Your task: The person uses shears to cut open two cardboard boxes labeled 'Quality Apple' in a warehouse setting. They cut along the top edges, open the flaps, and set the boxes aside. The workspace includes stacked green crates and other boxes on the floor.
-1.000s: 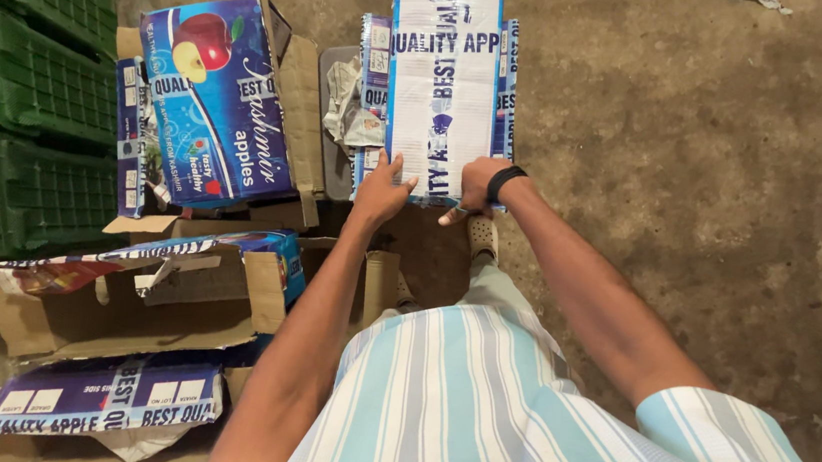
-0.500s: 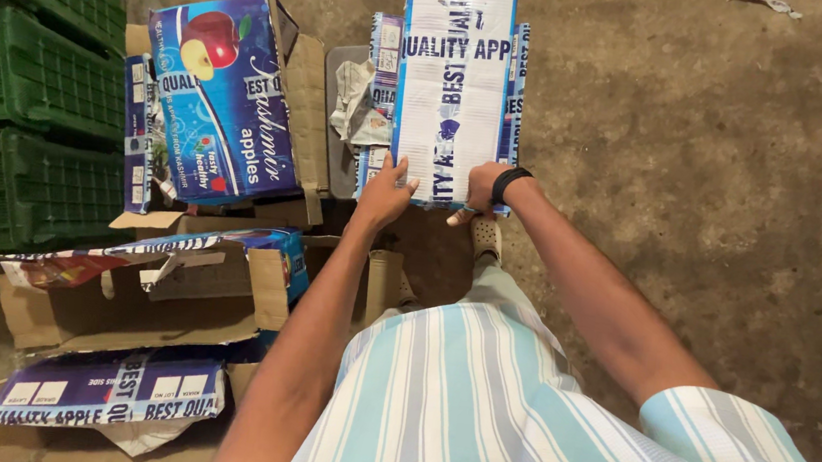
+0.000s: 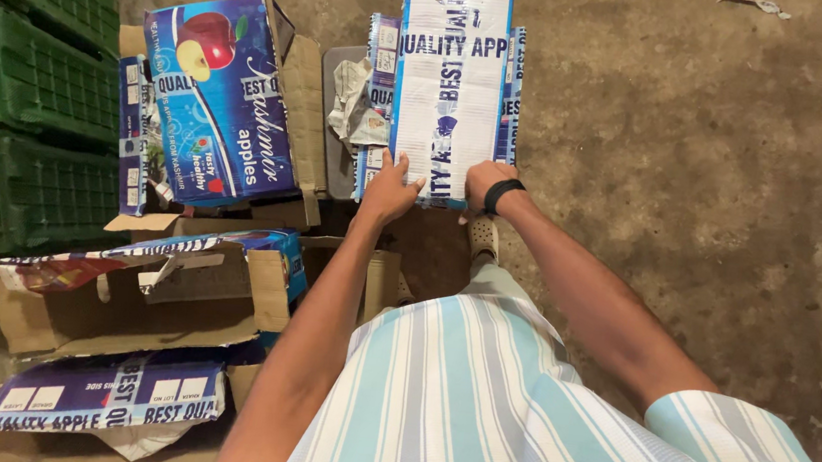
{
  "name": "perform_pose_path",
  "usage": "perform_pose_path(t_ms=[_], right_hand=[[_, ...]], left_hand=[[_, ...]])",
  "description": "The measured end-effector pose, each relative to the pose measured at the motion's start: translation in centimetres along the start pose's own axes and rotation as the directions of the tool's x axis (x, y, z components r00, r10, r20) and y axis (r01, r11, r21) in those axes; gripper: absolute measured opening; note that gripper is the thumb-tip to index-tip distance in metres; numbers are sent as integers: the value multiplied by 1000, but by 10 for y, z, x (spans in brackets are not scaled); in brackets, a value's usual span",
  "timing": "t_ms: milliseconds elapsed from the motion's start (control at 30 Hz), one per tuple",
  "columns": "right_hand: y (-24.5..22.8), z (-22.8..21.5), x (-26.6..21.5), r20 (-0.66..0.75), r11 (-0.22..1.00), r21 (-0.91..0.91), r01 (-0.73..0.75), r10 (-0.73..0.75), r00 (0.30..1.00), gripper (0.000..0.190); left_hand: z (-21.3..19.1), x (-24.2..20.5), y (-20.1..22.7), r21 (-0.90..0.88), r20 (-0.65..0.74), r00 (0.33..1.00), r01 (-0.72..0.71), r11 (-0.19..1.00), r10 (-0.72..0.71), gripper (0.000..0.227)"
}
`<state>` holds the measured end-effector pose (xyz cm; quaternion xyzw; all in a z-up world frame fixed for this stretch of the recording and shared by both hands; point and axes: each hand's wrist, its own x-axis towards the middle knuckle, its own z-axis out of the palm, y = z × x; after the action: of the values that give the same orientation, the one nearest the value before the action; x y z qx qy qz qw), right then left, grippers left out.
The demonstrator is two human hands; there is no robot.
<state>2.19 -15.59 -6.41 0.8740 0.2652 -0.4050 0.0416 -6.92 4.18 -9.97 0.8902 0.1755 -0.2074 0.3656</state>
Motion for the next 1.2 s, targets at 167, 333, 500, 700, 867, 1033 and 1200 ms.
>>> perform_pose_path(t_ms=[167,333,500,700,867,1033,1200], right_hand=[[10,-1,-17,96,982,182,51,-69,993,54],[6,-16,-26,318,975,220,-31,-41,947,76],[7,-10,-30,373,968,244,-54,-42,927,91],[17,28,-32,211,978,198,61,-103,972,97],[2,49,-42,412,630,737,-247,-128,902,77],[-28,65,-50,352,290,912,-289,-193,916,71],[-38,78,-42,263,171,955,-242,-114,958,67]], left_hand=[[5,10,-11,1,-12,1000,-23,1000,23,77],[10,6,-17,-36,-55,991,-125,992,123,72],[4,-8,1,111,6,1000,-17,994,17,76],[1,-10,4,132,1,999,-45,990,46,78],[12,-2,-5,150,-22,996,-80,985,84,79],[9,1,-10,134,-4,998,-63,989,64,75],[7,-2,-10,137,-3,998,-58,989,59,74]])
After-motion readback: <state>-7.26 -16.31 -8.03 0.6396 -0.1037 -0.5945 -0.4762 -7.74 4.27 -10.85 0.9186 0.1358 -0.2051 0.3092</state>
